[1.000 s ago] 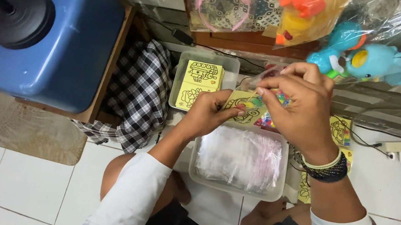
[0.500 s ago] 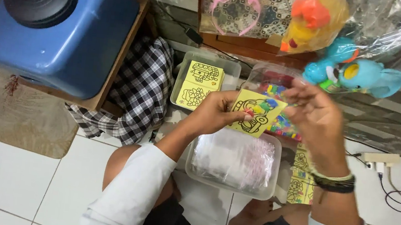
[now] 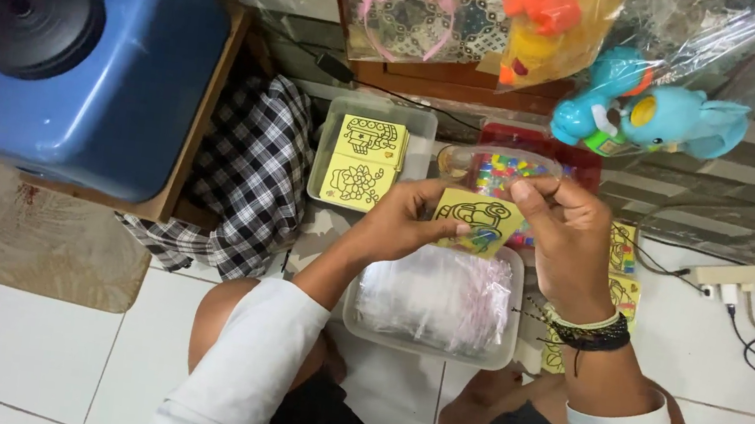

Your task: The person packages illustrated yellow cards and multi-colored plastic pieces into individual transparent plastic bags by hand. They select a card, add small plastic items to it, and slide the set into a plastic sleeve taken from a container.

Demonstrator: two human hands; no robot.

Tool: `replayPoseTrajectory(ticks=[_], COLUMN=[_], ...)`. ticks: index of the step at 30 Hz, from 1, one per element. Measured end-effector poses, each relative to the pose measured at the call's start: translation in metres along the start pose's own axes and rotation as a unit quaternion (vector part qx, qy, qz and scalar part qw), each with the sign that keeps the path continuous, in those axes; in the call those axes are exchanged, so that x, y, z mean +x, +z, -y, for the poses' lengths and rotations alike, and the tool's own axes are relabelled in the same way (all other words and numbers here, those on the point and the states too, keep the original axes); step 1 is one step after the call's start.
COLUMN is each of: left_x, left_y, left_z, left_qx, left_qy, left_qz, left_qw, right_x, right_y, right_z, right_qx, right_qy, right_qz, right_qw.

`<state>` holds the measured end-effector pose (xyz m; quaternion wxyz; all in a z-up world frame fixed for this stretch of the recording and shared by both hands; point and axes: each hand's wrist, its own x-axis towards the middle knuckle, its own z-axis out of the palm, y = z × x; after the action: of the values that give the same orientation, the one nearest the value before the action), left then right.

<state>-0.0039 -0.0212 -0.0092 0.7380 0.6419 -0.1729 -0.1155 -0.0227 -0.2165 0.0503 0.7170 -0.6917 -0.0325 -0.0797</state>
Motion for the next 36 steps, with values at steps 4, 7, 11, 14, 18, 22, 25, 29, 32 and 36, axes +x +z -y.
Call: replayPoseTrajectory(ticks=[4, 7, 11, 14, 18, 22, 25, 29, 32, 36], left_x=[0.006, 0.01, 0.009, 0.01, 0.01, 0.01, 0.008, 0.007, 0.008, 0.006], left_y=[0.009, 0.011, 0.008, 0.002, -0.005, -0.011, -0.011, -0.013, -0.017, -0.012], left_z=[-0.02, -0.014, -0.004, 0.004, 0.014, 0.018, 0.016, 0.008, 0.009, -0.009], left_qx=[0.05, 0.022, 0.018, 0.005, 0.013, 0.012, 0.003, 0.028, 0.03, 0.016], left_qy=[0.05, 0.076, 0.084, 0.083, 0.097, 0.101, 0.083, 0.056, 0.052, 0.051], left_qz=[-0.034, -0.072, -0.114, -0.127, -0.15, -0.163, -0.171, -0.188, -0.191, -0.166], left_qw=[0.997, 0.994, 0.99, 0.988, 0.984, 0.981, 0.982, 0.98, 0.98, 0.985], right_x=[0.001, 0.005, 0.007, 0.006, 0.007, 0.005, 0.003, 0.004, 0.005, 0.007], right_y=[-0.003, -0.008, -0.014, -0.008, -0.011, -0.008, -0.003, 0.001, 0.0, -0.004], right_z=[-0.009, -0.022, -0.035, -0.03, -0.044, -0.039, -0.033, -0.031, -0.037, -0.043], right_qx=[-0.002, -0.005, -0.019, -0.031, -0.049, -0.063, -0.061, -0.056, -0.041, -0.015], right_qy=[-0.006, -0.017, -0.027, -0.022, -0.006, 0.002, 0.015, 0.033, 0.05, 0.069], right_qz=[0.006, 0.014, 0.03, 0.034, 0.044, 0.047, 0.045, 0.043, 0.04, 0.032], right_qw=[1.0, 1.0, 0.999, 0.999, 0.998, 0.997, 0.997, 0.997, 0.997, 0.997])
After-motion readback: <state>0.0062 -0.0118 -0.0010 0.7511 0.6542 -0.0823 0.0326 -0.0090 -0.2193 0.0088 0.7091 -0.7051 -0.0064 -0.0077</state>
